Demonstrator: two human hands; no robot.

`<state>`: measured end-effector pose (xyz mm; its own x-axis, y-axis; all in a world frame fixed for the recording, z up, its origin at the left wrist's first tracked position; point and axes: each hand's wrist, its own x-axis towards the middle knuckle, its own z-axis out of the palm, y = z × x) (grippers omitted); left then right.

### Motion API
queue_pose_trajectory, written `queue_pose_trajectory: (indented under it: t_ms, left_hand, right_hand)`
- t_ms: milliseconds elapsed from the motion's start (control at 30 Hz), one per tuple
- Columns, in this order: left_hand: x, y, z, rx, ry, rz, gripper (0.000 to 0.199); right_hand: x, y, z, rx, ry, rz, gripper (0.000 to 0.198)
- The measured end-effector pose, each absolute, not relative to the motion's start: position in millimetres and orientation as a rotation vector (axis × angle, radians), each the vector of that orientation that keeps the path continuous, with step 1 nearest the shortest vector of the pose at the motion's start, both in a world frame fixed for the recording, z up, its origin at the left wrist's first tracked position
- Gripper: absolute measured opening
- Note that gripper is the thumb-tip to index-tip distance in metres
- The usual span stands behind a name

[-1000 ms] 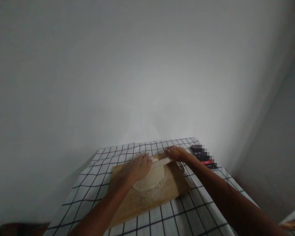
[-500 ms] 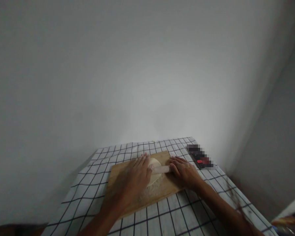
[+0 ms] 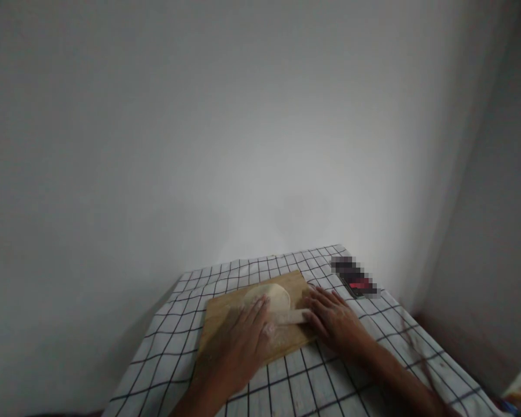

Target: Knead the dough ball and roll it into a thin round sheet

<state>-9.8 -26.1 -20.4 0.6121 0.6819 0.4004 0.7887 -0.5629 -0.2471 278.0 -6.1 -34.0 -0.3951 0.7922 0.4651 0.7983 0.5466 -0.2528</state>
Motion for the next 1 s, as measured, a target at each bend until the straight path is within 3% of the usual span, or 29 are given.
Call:
queue_pose_trajectory:
  t_ms: [167,333,500,667,1000]
  left_hand:
    - [0.7,30.9,-16.8,-2.398,-1.238,-0.32,0.046]
    - [2.0,90.9,-23.1,-2.389,-1.422,-0.251,0.043]
    - [-1.9,125.5,-35.2,-2.426,-1.512,-0.245,0.042]
    - [-0.5,118.2,-41.9,-2.435,-1.544,-0.347,0.045]
    - [0.9,54.6,-25.9,-2.449,-1.351,-0.466,0.044]
  right_hand:
    - [271.5,53.6,-18.4,-1.426,-2.205,-0.007,0.036]
    - [264.2,97.7,-10.7,-1.534,-2.128,-0.018,0.055]
    - [267.4,123.5,-13.7,-1.576,-2.223,-0.016,0.049]
    - [275.9,106.2,-23.2,-1.484,-2.434,-0.056,0.03]
    - [274.1,18.6,-23.6,-1.546,-2.297,-0.149,0.04]
